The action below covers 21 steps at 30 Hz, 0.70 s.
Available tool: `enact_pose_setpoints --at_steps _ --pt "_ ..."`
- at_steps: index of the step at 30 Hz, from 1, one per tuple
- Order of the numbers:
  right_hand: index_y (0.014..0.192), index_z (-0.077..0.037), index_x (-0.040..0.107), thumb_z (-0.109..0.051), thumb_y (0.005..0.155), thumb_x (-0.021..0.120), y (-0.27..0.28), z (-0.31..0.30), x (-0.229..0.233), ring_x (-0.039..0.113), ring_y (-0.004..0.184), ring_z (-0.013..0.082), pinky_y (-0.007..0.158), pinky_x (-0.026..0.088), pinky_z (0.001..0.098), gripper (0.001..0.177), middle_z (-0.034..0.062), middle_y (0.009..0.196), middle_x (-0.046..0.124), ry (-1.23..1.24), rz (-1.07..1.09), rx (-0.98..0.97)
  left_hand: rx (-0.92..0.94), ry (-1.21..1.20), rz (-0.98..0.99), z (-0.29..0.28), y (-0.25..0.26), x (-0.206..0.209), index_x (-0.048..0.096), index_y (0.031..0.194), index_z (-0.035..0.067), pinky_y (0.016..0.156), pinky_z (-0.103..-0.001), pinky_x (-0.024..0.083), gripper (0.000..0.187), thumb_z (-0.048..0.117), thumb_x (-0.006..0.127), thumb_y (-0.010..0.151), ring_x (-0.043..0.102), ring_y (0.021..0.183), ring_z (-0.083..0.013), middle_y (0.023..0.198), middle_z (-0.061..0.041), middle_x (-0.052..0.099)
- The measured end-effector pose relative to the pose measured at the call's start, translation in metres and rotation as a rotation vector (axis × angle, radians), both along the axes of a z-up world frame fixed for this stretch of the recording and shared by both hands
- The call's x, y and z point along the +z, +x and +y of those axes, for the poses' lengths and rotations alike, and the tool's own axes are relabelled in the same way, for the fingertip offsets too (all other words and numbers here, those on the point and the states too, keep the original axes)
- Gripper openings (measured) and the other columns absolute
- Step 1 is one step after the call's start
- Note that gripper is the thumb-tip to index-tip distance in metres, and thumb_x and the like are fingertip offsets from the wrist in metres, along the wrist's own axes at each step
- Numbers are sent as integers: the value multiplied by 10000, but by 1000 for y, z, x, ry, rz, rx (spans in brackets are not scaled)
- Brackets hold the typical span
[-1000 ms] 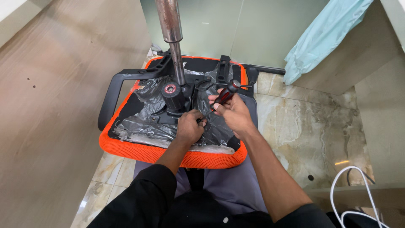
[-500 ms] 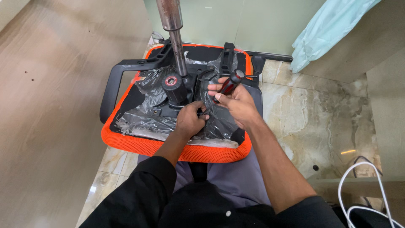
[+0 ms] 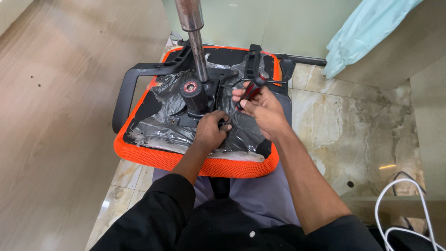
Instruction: The person uses a screwdriver to tighten screws on the underside of an orange and black office chair base. The chair is inverted on a tiled floor. The person works on the central column area, rotating the screwdriver repeatedly to secure fasteners.
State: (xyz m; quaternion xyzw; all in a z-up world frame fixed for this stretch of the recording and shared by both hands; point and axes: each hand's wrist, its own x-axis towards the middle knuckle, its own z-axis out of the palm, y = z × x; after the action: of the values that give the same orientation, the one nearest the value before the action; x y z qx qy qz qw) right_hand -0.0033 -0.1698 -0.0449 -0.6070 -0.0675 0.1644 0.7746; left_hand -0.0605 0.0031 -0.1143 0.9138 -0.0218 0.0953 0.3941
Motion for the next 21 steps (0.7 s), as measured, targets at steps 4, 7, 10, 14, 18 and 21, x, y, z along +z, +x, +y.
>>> enact_pose_setpoints --at_steps 4,7,10,14,18,21 --pt "1108 -16 606 -102 871 786 -9 9 1 690 901 136 795 572 306 310 106 1030 736 -333 -182 -159 10 -1 21 1 1 0 699 963 28 894 -458 492 238 128 810 778 647 1006 -348 1014 -108 727" --pt "1099 46 625 -148 952 833 -22 15 -1 660 836 242 760 550 389 320 197 992 722 -608 -143 -269 4 -8 -5 1 1 -1 701 960 29 892 -460 492 237 132 814 779 645 999 -350 1017 -109 725" --pt "1147 36 614 -116 958 818 -21 13 -1 674 876 258 794 572 405 317 199 1061 692 -496 -132 -232 6 -17 10 2 1 -1 700 953 29 891 -457 493 237 138 814 775 647 992 -344 1010 -103 727" --pt "1173 -95 586 -79 855 742 -9 1 2 723 1009 88 858 591 254 355 41 1109 741 -94 -99 -40 26 -2 38 1 1 0 703 933 25 892 -455 492 222 144 818 785 641 989 -344 986 -104 731" --pt "1135 -53 601 -100 863 782 -13 11 -1 702 948 108 841 595 262 330 62 1059 722 -158 -230 -152 33 -18 52 0 1 0 700 942 26 880 -452 495 233 143 817 777 648 975 -335 995 -98 730" --pt "1048 -5 586 -154 902 840 -22 23 -5 677 830 159 749 569 299 329 119 942 698 -513 -208 -356 26 -18 30 0 2 -2 698 937 25 878 -454 496 234 136 819 770 646 972 -342 1000 -101 730"
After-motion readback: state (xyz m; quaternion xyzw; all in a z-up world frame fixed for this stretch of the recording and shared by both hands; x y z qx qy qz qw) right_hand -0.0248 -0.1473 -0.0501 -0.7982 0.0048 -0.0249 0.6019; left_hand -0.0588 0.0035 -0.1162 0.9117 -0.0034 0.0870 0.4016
